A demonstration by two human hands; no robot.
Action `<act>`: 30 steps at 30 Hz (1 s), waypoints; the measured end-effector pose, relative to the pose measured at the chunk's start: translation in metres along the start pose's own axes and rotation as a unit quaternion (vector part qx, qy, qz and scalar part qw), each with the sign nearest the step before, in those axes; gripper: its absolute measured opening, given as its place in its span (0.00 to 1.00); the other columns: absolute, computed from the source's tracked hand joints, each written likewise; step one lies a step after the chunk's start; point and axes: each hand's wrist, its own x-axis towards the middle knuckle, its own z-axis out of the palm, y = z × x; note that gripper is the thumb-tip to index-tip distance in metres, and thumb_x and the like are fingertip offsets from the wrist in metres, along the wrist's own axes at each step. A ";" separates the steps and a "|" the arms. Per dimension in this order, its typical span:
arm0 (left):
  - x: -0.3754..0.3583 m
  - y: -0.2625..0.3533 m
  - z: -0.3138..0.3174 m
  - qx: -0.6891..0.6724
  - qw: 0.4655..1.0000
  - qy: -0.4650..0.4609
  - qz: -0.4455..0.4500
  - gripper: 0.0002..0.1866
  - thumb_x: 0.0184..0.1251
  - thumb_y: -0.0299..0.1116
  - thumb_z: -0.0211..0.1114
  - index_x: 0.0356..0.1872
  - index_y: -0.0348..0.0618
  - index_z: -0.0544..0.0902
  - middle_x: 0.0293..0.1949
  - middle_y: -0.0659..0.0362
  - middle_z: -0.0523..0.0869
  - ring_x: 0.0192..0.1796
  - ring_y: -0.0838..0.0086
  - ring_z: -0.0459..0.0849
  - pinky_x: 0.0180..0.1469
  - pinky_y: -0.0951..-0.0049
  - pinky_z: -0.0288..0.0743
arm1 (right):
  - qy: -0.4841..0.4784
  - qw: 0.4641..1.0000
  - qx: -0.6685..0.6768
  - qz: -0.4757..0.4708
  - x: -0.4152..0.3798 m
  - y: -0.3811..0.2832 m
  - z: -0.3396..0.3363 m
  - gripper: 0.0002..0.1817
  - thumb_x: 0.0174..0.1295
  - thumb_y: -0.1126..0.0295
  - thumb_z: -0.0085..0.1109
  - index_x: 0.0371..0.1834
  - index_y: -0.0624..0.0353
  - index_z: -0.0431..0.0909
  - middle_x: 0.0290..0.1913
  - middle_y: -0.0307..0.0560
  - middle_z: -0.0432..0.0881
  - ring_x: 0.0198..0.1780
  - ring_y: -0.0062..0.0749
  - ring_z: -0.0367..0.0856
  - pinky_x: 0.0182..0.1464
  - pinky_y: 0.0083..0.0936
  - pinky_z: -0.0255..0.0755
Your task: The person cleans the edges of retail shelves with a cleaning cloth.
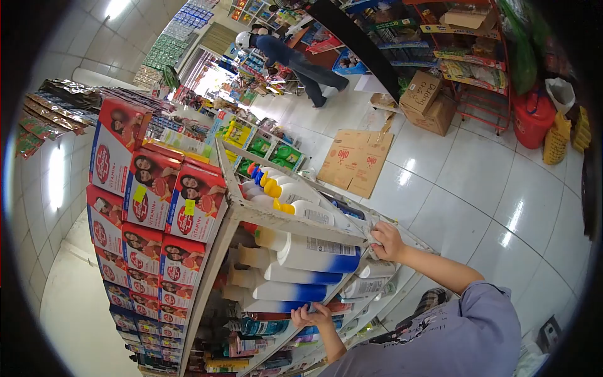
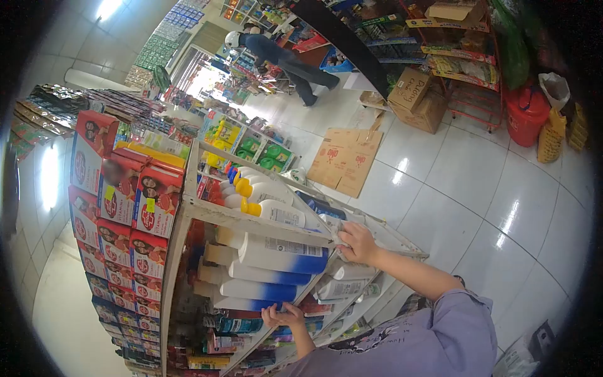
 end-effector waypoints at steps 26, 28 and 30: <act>0.000 -0.002 0.001 0.005 1.000 0.008 -0.007 0.12 0.51 0.39 0.53 0.32 0.42 0.67 0.35 0.55 0.67 0.45 0.60 0.65 0.47 0.62 0.52 | -0.064 0.992 0.004 0.107 -0.002 -0.011 -0.007 0.16 0.44 0.67 0.50 0.36 0.63 0.63 0.35 0.54 0.68 0.36 0.49 0.68 0.35 0.35 0.63; 0.003 0.000 -0.001 0.012 1.000 0.000 -0.009 0.12 0.52 0.39 0.51 0.33 0.42 0.66 0.37 0.54 0.66 0.46 0.60 0.64 0.46 0.62 0.51 | -0.070 0.994 0.001 0.086 0.030 -0.028 -0.009 0.17 0.44 0.67 0.50 0.36 0.63 0.63 0.35 0.54 0.69 0.35 0.49 0.68 0.34 0.35 0.63; 0.001 -0.001 0.000 0.012 1.000 0.000 -0.014 0.12 0.50 0.38 0.53 0.33 0.42 0.67 0.35 0.54 0.67 0.45 0.60 0.65 0.49 0.61 0.51 | -0.084 0.995 -0.003 0.059 0.046 -0.035 -0.013 0.17 0.45 0.65 0.51 0.36 0.64 0.64 0.33 0.52 0.69 0.34 0.47 0.69 0.32 0.33 0.64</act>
